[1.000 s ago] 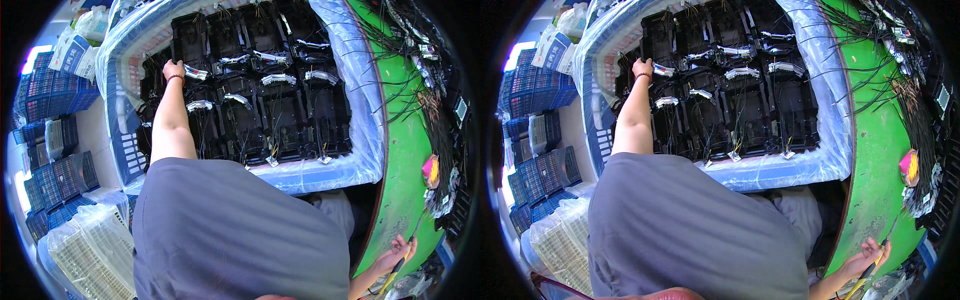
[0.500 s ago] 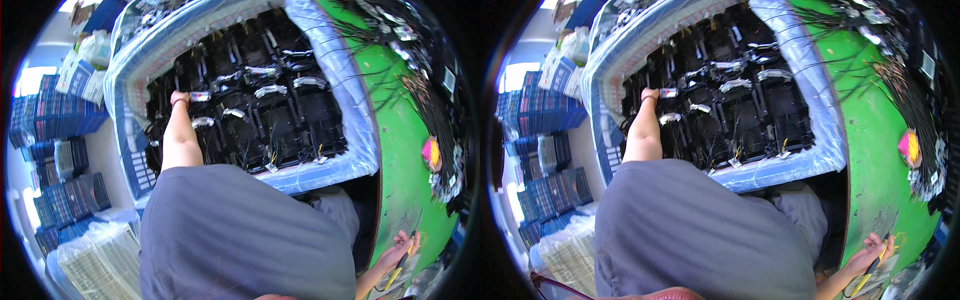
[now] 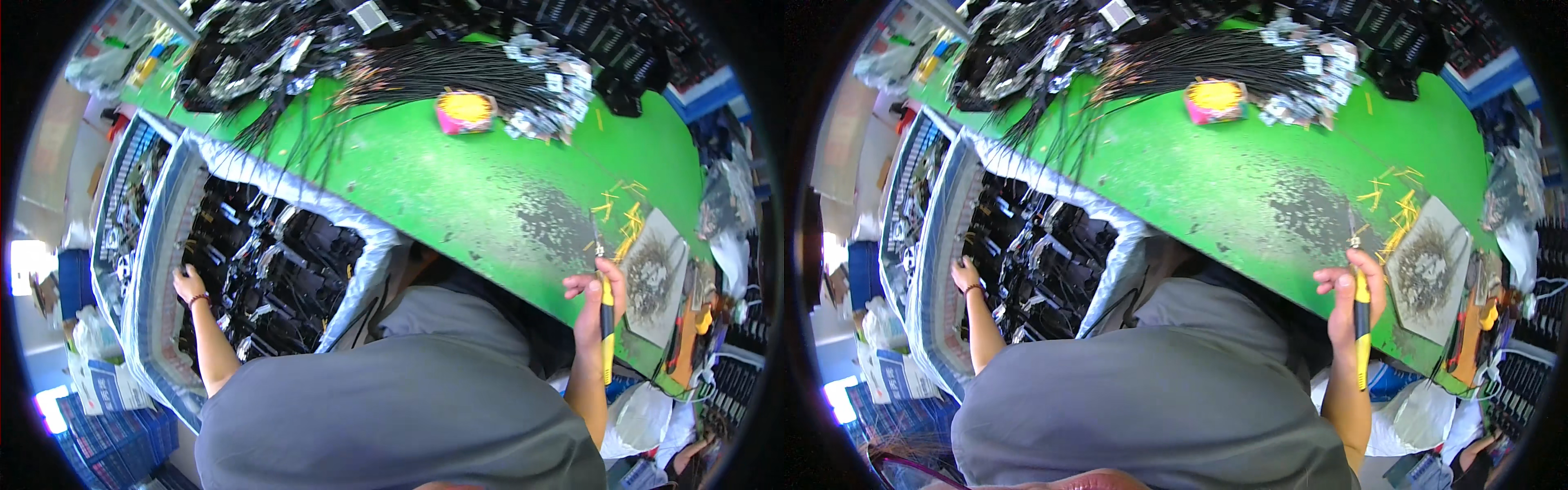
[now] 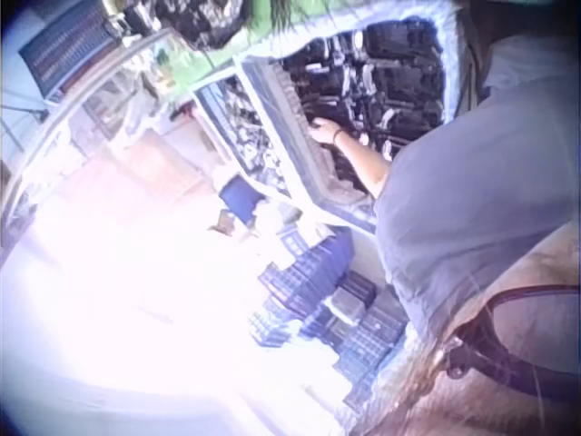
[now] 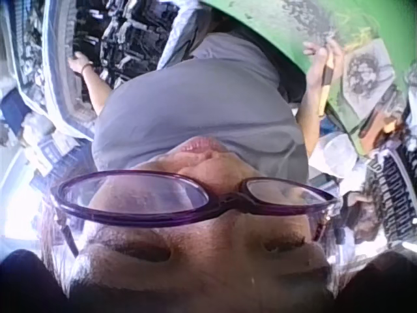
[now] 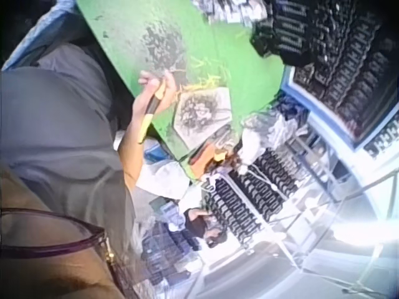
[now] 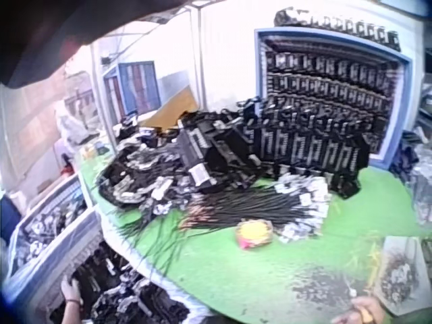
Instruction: Soldering wires to electronic components and assembling them into plastic housings.
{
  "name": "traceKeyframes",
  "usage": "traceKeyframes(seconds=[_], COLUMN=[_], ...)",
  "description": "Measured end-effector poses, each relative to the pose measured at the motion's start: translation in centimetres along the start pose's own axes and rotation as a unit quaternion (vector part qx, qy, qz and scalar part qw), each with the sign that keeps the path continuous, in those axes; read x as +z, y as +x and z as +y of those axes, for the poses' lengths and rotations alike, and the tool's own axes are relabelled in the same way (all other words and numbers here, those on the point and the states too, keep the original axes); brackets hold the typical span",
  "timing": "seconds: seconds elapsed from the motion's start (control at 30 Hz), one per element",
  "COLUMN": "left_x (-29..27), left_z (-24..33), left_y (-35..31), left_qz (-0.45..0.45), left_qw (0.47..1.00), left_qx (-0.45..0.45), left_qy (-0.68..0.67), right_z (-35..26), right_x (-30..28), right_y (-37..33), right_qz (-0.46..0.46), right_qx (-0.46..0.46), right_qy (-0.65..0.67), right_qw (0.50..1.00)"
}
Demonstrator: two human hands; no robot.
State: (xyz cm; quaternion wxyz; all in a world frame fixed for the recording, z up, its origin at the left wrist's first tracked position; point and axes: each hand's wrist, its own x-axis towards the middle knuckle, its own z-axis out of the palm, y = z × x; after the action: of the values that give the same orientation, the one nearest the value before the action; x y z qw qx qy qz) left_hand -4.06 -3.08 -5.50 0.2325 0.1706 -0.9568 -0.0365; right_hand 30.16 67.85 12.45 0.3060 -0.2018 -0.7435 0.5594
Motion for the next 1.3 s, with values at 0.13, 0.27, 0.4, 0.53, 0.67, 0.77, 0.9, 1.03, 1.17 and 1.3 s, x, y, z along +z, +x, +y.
traceKeyframes(seconds=[0.13, 0.27, 0.4, 0.53, 0.67, 0.77, 0.9, 1.03, 1.17, 1.3], left_x=[-12.1, -17.5, -20.6, -21.3, -19.7, -17.5, -17.4, -16.9, -17.1, -16.7], left_z=[26.2, 44.5, 57.0, 64.9, 70.8, 74.2, 73.9, 74.1, 74.8, 74.6], left_y=[-1.2, -8.0, -13.8, -16.5, -17.7, -17.4, -17.2, -17.4, -17.4, -16.5], left_qz=[-0.027, -0.15, -0.241, -0.257, -0.205, -0.05, -0.15, -0.149, -0.172, -0.183], left_qw=[0.92, 0.745, 0.577, 0.545, 0.644, 0.699, 0.692, 0.708, 0.698, 0.671], left_qx=[0.133, 0.453, 0.605, 0.642, 0.597, 0.628, 0.608, 0.563, 0.601, 0.623], left_qy=[-0.369, -0.466, -0.493, -0.473, -0.432, -0.338, -0.359, -0.4, -0.351, -0.359], right_z=[0.6, 1.6, 2.7, 3.5, 3.4, 4.0, 4.1, 4.8, 4.6, 5.0], right_x=[-1.5, -2.2, -3.4, -5.5, -7.1, -7.2, -7.4, -7.3, -6.7, -6.7], right_y=[-0.9, -0.2, -0.6, -1.7, -1.7, -1.2, -0.8, -0.4, 0.1, -0.5], right_qz=[-0.002, -0.015, 0.012, 0.052, 0.061, 0.07, 0.055, 0.035, 0.034, 0.04], right_qx=[-0.005, -0.011, -0.02, 0.0, 0.038, 0.05, 0.044, 0.049, 0.024, 0.028], right_qy=[0.037, 0.06, 0.087, 0.086, 0.059, 0.066, 0.072, 0.073, 0.082, 0.091], right_qw=[0.999, 0.998, 0.996, 0.995, 0.996, 0.994, 0.995, 0.995, 0.996, 0.995])
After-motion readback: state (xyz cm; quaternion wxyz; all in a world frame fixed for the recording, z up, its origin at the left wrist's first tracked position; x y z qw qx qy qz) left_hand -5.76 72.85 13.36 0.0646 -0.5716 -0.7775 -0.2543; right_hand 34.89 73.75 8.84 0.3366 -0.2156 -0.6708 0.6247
